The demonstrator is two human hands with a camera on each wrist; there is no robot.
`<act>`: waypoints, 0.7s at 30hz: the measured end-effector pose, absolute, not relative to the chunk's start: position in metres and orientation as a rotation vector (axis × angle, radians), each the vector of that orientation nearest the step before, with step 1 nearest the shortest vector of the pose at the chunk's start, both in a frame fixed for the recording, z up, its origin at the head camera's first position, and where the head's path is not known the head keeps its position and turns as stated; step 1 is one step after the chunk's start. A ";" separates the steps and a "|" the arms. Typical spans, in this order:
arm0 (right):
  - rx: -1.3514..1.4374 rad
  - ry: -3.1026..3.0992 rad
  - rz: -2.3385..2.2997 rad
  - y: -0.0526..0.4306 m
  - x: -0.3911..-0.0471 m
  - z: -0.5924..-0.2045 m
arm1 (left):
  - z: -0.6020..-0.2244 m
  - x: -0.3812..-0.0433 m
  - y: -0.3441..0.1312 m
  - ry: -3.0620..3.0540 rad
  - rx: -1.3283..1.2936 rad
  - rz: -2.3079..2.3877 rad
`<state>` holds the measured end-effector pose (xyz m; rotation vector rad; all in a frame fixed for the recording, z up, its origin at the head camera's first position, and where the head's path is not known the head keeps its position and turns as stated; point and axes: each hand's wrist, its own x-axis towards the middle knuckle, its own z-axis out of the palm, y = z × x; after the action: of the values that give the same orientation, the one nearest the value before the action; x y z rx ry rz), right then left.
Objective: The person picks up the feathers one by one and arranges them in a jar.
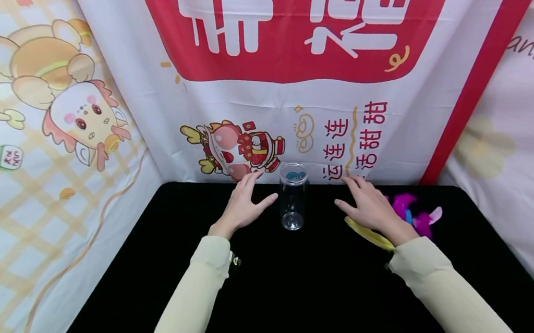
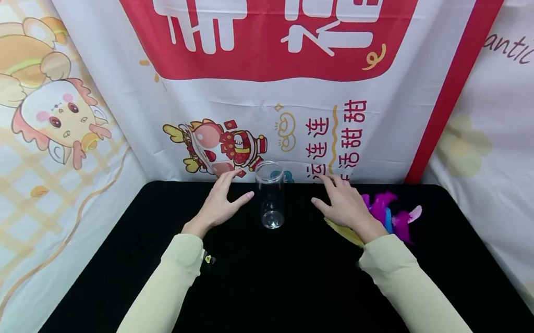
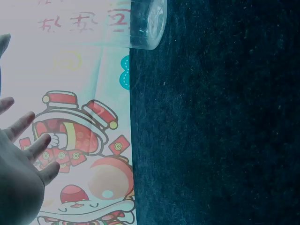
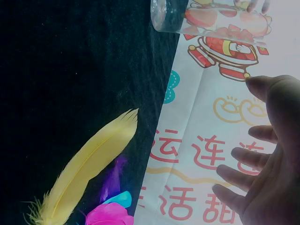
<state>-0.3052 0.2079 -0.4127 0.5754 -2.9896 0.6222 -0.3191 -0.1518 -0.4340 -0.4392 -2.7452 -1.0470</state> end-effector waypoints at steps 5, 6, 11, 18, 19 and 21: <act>0.595 -3.006 0.677 0.215 -0.301 -0.411 | -0.437 -0.317 -0.151 -2.702 -0.435 -1.213; 0.601 -3.006 0.680 0.217 -0.301 -0.411 | -0.437 -0.317 -0.151 -2.690 -0.432 -1.241; 0.601 -3.004 0.681 0.223 -0.299 -0.414 | -0.440 -0.316 -0.150 -2.644 -0.425 -1.345; 0.612 -2.999 0.685 0.232 -0.296 -0.418 | -0.441 -0.315 -0.146 -2.590 -0.482 -1.441; 0.619 -2.991 0.678 0.233 -0.295 -0.419 | -0.440 -0.316 -0.146 -2.587 -0.491 -1.448; 0.623 -2.979 0.656 0.236 -0.294 -0.420 | -0.439 -0.315 -0.145 -2.589 -0.500 -1.466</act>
<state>-0.2942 0.2355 -0.4202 0.6226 -2.9790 0.6557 -0.3154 -0.1447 -0.4394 -0.4996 -2.5887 -1.4663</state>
